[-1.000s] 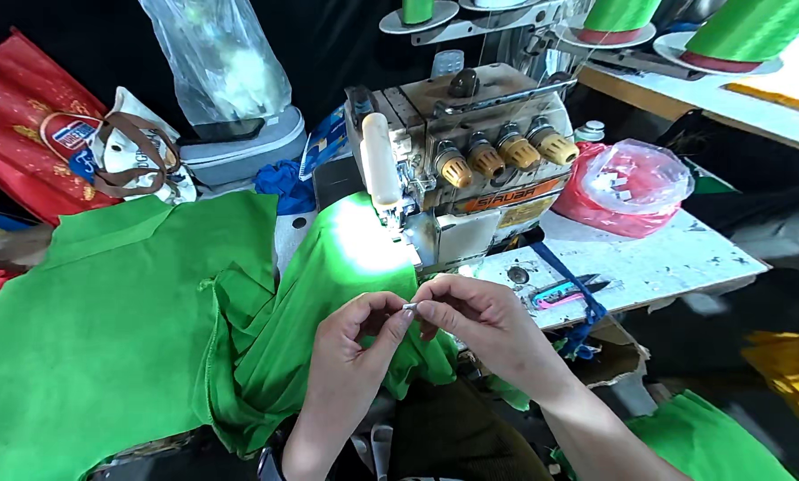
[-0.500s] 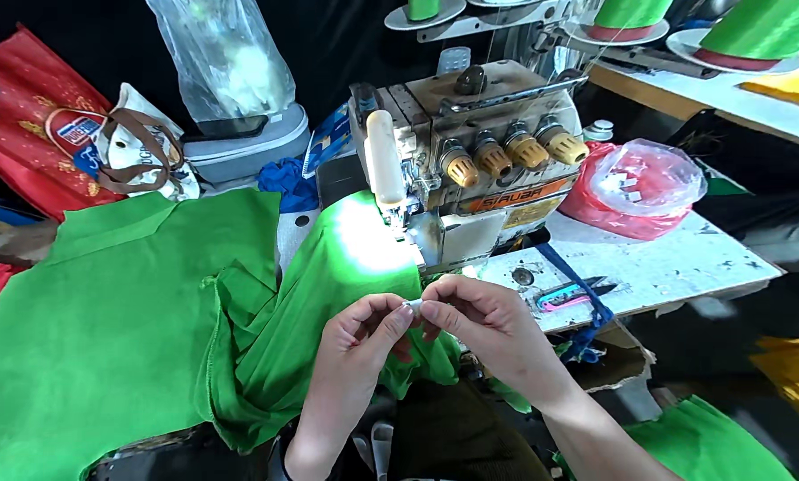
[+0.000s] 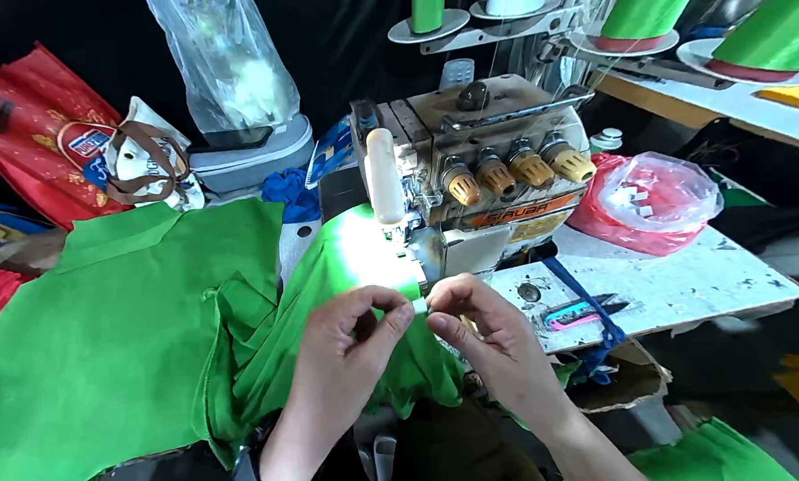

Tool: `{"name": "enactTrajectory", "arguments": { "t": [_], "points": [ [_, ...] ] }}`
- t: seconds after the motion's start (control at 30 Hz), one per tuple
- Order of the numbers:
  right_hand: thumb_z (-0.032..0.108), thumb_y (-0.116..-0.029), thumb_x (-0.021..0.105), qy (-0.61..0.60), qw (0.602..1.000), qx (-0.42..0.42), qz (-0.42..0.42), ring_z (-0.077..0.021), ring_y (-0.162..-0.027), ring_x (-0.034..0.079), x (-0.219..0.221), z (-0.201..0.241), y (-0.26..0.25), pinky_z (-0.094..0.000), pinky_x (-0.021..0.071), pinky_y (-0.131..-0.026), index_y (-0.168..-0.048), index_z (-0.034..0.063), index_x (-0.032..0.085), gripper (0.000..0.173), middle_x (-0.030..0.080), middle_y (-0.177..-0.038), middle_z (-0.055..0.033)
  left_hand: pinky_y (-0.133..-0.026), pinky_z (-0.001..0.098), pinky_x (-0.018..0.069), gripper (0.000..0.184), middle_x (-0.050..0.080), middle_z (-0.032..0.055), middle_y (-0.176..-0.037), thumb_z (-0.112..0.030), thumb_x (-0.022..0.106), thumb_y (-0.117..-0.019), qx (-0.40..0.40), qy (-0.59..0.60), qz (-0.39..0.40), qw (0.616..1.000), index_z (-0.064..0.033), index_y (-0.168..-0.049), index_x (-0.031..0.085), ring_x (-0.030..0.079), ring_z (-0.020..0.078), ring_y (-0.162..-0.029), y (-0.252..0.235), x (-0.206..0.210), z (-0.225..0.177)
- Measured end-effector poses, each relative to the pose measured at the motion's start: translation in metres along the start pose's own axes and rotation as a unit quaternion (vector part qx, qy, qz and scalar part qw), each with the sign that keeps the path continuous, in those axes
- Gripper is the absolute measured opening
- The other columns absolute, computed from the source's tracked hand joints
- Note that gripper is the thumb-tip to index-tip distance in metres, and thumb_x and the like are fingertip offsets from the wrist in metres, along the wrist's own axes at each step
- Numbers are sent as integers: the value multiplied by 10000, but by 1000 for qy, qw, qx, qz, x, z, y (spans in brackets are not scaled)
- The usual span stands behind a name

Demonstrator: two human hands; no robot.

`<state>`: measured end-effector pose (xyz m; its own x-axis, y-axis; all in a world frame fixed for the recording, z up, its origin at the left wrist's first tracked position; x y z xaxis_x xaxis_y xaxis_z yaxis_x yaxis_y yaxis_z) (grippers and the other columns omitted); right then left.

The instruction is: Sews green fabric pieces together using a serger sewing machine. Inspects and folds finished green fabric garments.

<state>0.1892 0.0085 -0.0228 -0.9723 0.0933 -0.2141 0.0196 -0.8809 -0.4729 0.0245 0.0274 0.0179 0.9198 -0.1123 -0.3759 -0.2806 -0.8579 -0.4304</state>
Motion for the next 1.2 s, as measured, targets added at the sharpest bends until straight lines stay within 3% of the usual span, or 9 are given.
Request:
{"name": "enactTrajectory", "arguments": {
  "t": [0.13,0.23,0.37,0.63,0.7,0.73,0.83,1.03,1.2],
  "points": [
    [355,-954,699,66,996,66,-10,-26,-834,678,9,-25,3,-218,600,-725,-1129,133,571,311,658,-964,44,-660,208,455,106,622,-76,-862,-240,675,-929,0,-185,-17,983,-168,-880,735,560,19,-748,-35,-10,-1],
    [256,-950,703,-3,997,77,-10,-14,-746,677,19,-30,3,-178,584,-656,-1152,165,531,280,675,-882,59,-765,381,410,86,612,-73,-806,-229,703,-913,-28,-226,-6,974,-174,-851,725,523,61,-706,-51,-3,8],
    [200,-983,620,6,992,115,47,-21,-728,656,23,-25,-1,-186,573,-670,-1382,162,527,411,669,-868,37,-848,456,384,88,617,-103,-769,-250,695,-906,-22,-244,5,969,-189,-856,735,542,48,-727,-53,4,17],
    [199,-953,568,168,983,51,47,-3,-607,576,22,-15,-6,-148,511,-572,-1405,52,557,475,615,-735,33,-797,452,391,115,607,-104,-715,-285,662,-855,16,-315,-33,948,-200,-789,703,579,47,-710,-50,7,9],
    [185,-948,568,185,981,43,40,-23,-569,560,23,-12,-6,-161,505,-547,-1376,3,568,465,604,-707,13,-699,386,398,133,592,-66,-686,-238,650,-859,17,-326,-29,945,-160,-757,682,565,66,-666,-45,10,5],
    [182,-947,571,192,980,38,39,-32,-560,553,24,-11,-6,-165,502,-543,-1364,-12,573,460,592,-695,9,-555,304,468,151,620,-26,-652,-214,682,-872,34,-327,-27,944,-115,-762,712,587,75,-596,-43,10,3],
    [164,-959,588,183,980,61,56,-61,-609,597,23,-9,-7,-182,532,-593,-1361,-37,565,451,614,-723,-24,-707,257,488,197,651,26,-793,-257,635,-941,104,-349,-27,931,-127,-939,783,607,112,-757,-35,9,1],
    [108,-956,614,140,982,97,78,-67,-685,658,24,-11,-6,-198,565,-658,-1376,-65,537,461,685,-796,-51,-669,266,444,235,592,-76,-648,-289,622,-932,139,-363,32,921,-184,-786,773,565,69,-681,-45,12,1],
    [117,-1011,606,90,993,53,54,-107,-748,673,26,-7,-2,-205,559,-709,-1318,-73,548,366,707,-874,-131,-673,257,452,224,601,-52,-698,-280,653,-905,118,-354,-2,928,-168,-734,743,575,75,-715,-47,9,3]
  ]
}}
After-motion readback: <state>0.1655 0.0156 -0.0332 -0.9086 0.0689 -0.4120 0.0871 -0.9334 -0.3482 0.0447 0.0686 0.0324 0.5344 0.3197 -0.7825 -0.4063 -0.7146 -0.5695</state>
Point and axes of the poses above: each hand's wrist, its own y-axis away from the middle knuckle, its own x-axis out of the palm, z = x × y, the point moved 9 cm from there along -y, towards the middle knuckle
